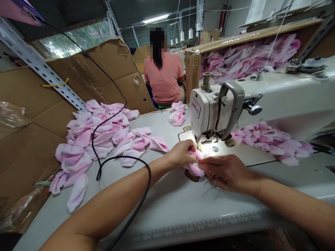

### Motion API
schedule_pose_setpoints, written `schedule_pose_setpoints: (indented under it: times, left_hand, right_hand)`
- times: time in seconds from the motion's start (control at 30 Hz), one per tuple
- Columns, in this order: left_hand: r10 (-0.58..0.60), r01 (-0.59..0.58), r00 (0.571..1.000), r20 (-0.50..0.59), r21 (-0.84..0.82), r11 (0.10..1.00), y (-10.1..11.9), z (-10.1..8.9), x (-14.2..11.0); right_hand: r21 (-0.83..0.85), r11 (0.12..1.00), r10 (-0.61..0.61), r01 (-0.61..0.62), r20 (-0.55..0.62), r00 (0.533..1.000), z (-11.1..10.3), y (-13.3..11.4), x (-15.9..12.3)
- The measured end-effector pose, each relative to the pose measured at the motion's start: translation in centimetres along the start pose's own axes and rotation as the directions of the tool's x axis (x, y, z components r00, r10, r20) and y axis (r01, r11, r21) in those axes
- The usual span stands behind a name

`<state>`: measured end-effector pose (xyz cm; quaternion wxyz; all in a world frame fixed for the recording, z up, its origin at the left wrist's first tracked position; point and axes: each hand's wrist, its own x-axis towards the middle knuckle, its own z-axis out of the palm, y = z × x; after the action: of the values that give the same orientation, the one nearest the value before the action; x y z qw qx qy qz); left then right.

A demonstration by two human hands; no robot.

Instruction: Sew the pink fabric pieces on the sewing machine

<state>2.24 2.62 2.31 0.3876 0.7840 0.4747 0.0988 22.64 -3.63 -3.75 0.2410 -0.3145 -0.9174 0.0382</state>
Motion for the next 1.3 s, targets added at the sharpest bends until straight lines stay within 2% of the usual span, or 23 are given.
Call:
schedule_pose_setpoints:
  times: [0.13,0.27,0.47,0.63,0.77,0.83,0.9,0.97,1.0,1.07,1.2,1.3]
  left_hand:
    - [0.034,-0.014,0.996,0.086,-0.218,0.976,-0.2,-0.5,-0.2]
    - [0.057,-0.030,0.994,0.094,-0.267,0.963,-0.7,-1.3,-0.1]
    - [0.144,-0.148,0.988,-0.046,-0.083,0.985,-1.6,-0.7,0.9]
    - [0.272,-0.266,0.960,-0.069,0.076,0.961,-1.8,-0.2,1.1]
    - [0.337,-0.323,0.936,-0.100,0.134,0.937,-1.5,-1.1,-0.1]
    - [0.412,-0.390,0.902,-0.132,0.162,0.906,-1.1,-1.4,-1.2]
    - [0.551,-0.519,0.829,-0.092,0.240,0.821,-0.9,-1.3,-2.6]
    - [0.635,-0.612,0.771,0.051,0.334,0.717,-1.1,-0.7,-3.6]
    - [0.634,-0.623,0.766,0.111,0.372,0.688,-1.3,-0.3,-4.0]
    - [0.610,-0.613,0.777,0.153,0.403,0.680,-2.2,0.6,-4.3]
    - [0.630,-0.612,0.769,0.111,0.414,0.674,-4.1,1.8,-4.2]
    - [0.649,-0.615,0.756,0.084,0.431,0.661,-4.7,2.3,-4.2]
  right_hand:
    - [0.048,0.999,0.008,-0.007,-0.016,1.000,0.3,0.0,-0.1]
    - [0.039,0.999,0.000,0.000,-0.017,1.000,0.2,0.0,0.0]
    - [0.029,0.999,0.026,-0.026,-0.022,0.999,0.1,-0.1,0.4]
    - [0.021,0.999,0.033,-0.033,-0.016,0.999,-0.1,-0.2,0.6]
    - [0.047,0.998,0.038,-0.037,-0.032,0.999,-0.2,-0.3,0.7]
    - [0.057,0.998,0.043,-0.042,-0.025,0.999,-0.2,-0.3,0.6]
    - [0.055,0.998,0.042,-0.041,-0.013,0.999,-0.3,-0.3,0.6]
    - [0.051,0.998,0.035,-0.035,0.008,0.999,-0.3,-0.4,0.4]
    - [0.052,0.998,0.034,-0.035,0.017,0.999,-0.3,-0.4,0.3]
    - [0.059,0.998,0.024,-0.024,0.001,1.000,-0.2,-0.4,0.1]
    - [0.045,0.998,-0.038,0.041,-0.072,0.997,0.4,-0.2,-0.4]
    - [0.042,0.999,-0.003,0.008,-0.113,0.994,1.0,-0.1,-0.7]
